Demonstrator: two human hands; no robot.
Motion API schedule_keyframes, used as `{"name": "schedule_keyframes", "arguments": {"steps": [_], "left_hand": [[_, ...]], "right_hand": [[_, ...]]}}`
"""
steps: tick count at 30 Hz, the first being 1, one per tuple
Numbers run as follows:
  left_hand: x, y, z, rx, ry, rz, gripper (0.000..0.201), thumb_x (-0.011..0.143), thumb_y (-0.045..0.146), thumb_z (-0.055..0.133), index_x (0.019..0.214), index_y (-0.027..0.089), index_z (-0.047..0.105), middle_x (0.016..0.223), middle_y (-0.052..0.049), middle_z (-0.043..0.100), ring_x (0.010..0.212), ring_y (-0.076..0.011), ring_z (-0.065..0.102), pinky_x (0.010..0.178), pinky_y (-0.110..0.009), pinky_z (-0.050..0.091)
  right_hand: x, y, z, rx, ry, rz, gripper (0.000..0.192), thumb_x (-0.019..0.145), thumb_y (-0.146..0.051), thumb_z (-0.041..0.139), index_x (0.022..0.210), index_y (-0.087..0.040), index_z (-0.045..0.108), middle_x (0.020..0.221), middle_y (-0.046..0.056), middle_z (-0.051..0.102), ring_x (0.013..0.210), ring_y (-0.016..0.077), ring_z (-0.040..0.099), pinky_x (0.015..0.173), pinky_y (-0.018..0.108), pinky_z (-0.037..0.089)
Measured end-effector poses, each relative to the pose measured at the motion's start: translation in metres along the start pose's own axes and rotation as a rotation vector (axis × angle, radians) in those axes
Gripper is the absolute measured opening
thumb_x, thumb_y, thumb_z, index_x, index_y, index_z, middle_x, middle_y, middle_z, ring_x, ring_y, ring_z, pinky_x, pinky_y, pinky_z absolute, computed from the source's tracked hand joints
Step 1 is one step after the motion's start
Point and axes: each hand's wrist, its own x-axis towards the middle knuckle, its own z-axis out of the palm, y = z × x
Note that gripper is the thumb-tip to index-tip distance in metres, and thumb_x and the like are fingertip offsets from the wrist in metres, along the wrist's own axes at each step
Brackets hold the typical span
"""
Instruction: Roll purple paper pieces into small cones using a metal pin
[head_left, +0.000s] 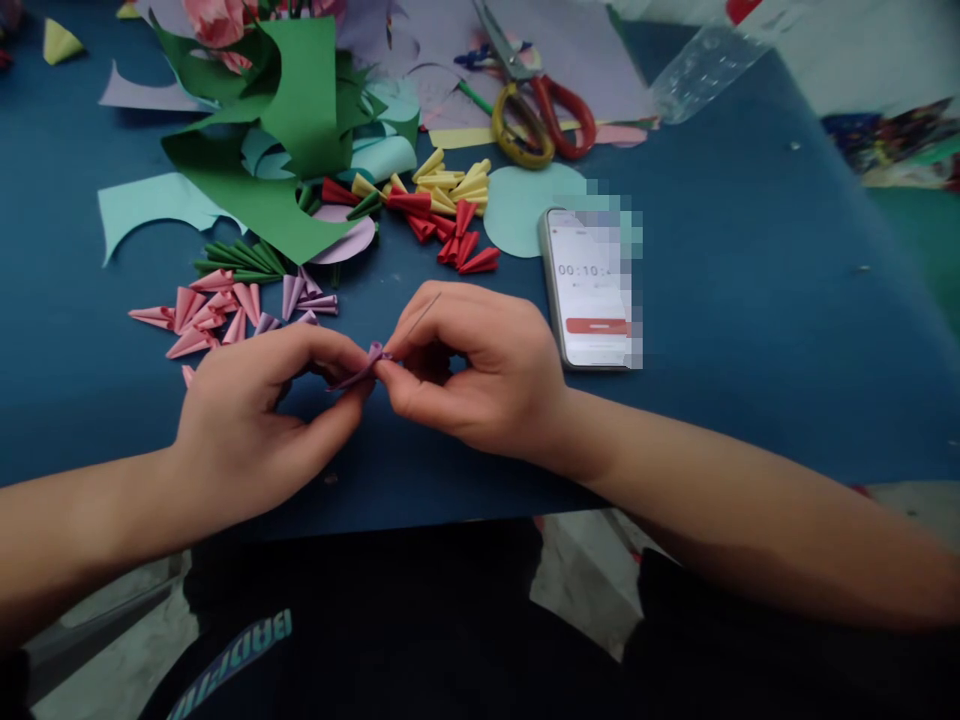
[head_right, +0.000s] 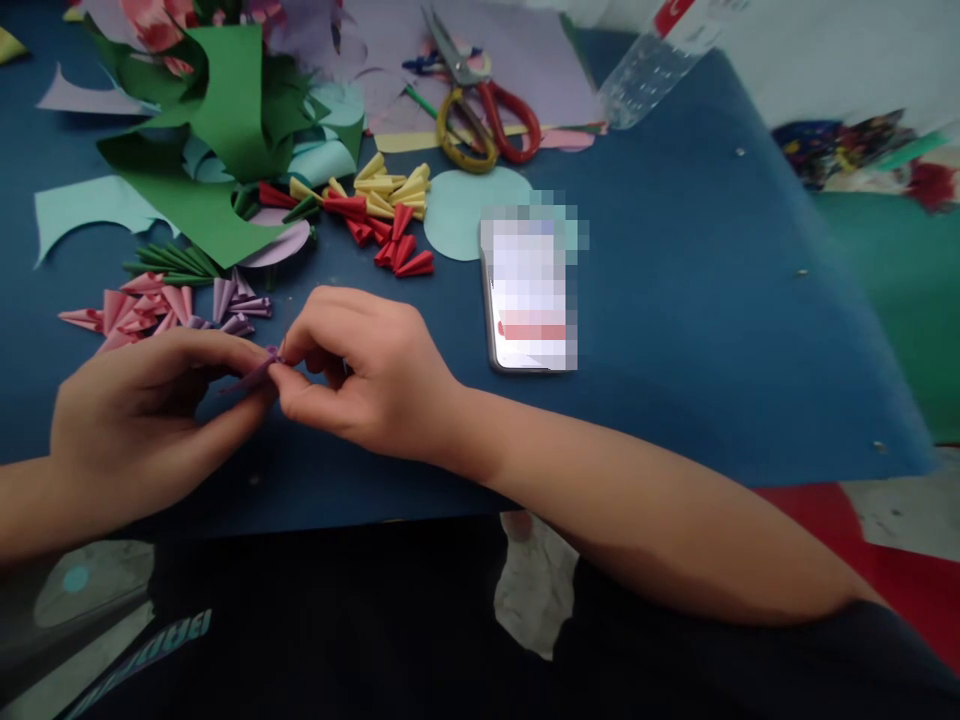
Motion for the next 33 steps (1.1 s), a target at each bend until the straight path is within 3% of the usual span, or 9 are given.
{"name": "schedule_keyframes", "arguments": {"steps": [11,17,24,33], "left_hand": [[0.0019,-0.0019,-0.0024,-0.026,-0.013,0.056,0.011,0.100,0.021,0.077,0.105,0.031,0.080,0.098,0.000,0.087,0.085,-0.0220,0.082,0.073,-0.039,0.061],[0.0013,-0.0017,-0.0043,0.053,-0.003,0.048,0.009,0.099,0.024,0.078,0.105,0.032,0.079,0.097,0.002,0.087,0.081,-0.0208,0.081,0.071,-0.038,0.060],[0.0009,-0.0036,-0.0054,0.028,0.004,0.055,0.008,0.101,0.025,0.077,0.104,0.032,0.078,0.096,0.003,0.086,0.083,-0.0195,0.081,0.072,-0.038,0.061],[-0.0034,-0.0060,-0.0048,-0.022,0.035,0.035,0.015,0.098,0.023,0.080,0.109,0.030,0.075,0.099,0.004,0.083,0.081,-0.0164,0.075,0.071,-0.035,0.059]], "right_hand": [[-0.0014,-0.0064,0.0022,0.091,0.002,0.071,0.010,0.092,-0.012,0.068,0.085,-0.019,0.070,0.079,0.001,0.069,0.064,0.0102,0.061,0.057,0.024,0.051],[-0.0009,-0.0014,0.0004,0.058,0.009,-0.006,0.016,0.102,-0.021,0.072,0.087,-0.018,0.076,0.081,0.004,0.075,0.072,0.0139,0.066,0.060,0.026,0.053],[-0.0011,-0.0033,-0.0023,0.014,-0.008,-0.034,0.014,0.105,-0.021,0.072,0.091,-0.019,0.076,0.087,0.003,0.077,0.070,0.0122,0.065,0.062,0.026,0.057],[-0.0012,-0.0016,-0.0022,-0.018,-0.039,-0.100,0.014,0.108,-0.020,0.073,0.095,-0.019,0.076,0.090,0.004,0.077,0.081,0.0142,0.072,0.077,0.028,0.064]]}}
